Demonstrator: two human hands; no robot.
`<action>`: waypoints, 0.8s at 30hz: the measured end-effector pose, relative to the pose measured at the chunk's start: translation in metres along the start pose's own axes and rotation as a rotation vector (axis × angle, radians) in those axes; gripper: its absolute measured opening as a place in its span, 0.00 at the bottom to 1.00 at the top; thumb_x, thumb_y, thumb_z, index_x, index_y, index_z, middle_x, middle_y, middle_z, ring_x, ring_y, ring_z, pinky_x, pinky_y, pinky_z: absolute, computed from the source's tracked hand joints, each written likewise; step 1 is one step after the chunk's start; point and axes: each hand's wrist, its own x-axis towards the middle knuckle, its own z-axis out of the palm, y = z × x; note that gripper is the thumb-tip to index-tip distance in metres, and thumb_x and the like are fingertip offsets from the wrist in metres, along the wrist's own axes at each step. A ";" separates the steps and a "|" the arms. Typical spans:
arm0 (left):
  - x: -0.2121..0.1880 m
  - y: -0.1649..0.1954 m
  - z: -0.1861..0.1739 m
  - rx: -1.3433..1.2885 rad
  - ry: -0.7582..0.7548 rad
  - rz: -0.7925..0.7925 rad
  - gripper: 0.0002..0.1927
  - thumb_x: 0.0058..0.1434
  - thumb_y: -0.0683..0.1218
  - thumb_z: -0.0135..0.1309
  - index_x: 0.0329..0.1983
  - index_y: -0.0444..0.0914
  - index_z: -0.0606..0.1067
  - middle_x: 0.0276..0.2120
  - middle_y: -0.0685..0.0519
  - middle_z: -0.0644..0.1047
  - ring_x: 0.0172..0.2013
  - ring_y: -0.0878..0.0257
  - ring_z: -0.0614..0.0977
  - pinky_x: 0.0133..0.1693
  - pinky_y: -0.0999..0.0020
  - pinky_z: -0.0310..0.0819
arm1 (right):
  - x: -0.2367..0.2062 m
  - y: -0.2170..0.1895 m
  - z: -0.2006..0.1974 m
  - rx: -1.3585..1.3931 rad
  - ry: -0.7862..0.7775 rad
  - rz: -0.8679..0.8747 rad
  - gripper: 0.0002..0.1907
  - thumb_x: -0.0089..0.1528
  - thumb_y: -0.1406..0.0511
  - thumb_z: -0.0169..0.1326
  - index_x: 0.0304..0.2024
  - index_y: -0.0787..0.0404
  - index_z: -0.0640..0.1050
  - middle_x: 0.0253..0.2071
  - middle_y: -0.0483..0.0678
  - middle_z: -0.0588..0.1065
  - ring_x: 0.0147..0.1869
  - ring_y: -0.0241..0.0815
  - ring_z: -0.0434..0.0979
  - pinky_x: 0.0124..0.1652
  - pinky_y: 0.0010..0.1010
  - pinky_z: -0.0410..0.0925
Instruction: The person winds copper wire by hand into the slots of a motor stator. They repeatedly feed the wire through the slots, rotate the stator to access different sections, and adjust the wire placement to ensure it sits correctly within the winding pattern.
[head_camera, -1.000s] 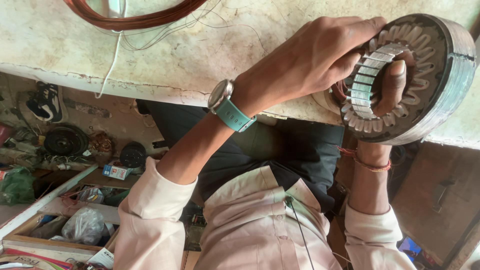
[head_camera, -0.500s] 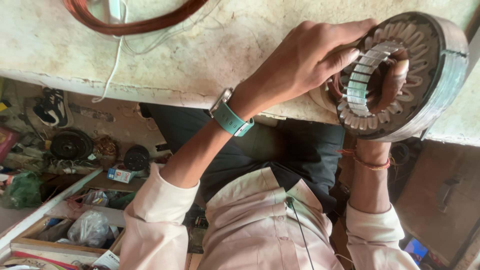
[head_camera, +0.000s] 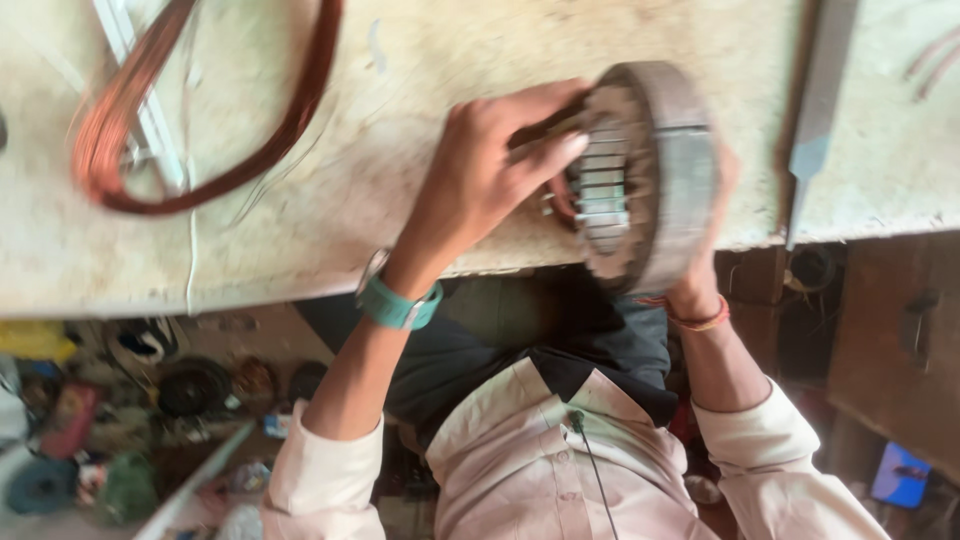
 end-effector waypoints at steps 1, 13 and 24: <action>-0.001 0.003 0.000 0.001 -0.008 0.014 0.23 0.67 0.48 0.54 0.63 0.35 0.71 0.49 0.47 0.84 0.29 0.63 0.89 0.36 0.67 0.88 | 0.002 0.000 -0.001 0.041 0.004 0.026 0.19 0.69 0.62 0.55 0.61 0.62 0.72 0.52 0.48 0.75 0.50 0.37 0.79 0.47 0.29 0.75; 0.001 0.029 0.011 0.096 -0.015 -0.056 0.20 0.64 0.38 0.51 0.60 0.32 0.75 0.42 0.50 0.82 0.41 0.65 0.85 0.46 0.72 0.82 | 0.017 -0.046 -0.009 0.129 -0.179 0.004 0.17 0.68 0.72 0.49 0.60 0.69 0.74 0.65 0.55 0.72 0.68 0.43 0.74 0.67 0.34 0.69; -0.002 0.029 0.019 0.117 0.043 -0.089 0.13 0.66 0.37 0.55 0.54 0.31 0.78 0.38 0.52 0.83 0.38 0.70 0.82 0.40 0.78 0.76 | 0.017 -0.046 -0.011 0.301 -0.204 0.037 0.17 0.69 0.71 0.50 0.59 0.71 0.73 0.66 0.58 0.71 0.69 0.44 0.74 0.69 0.38 0.70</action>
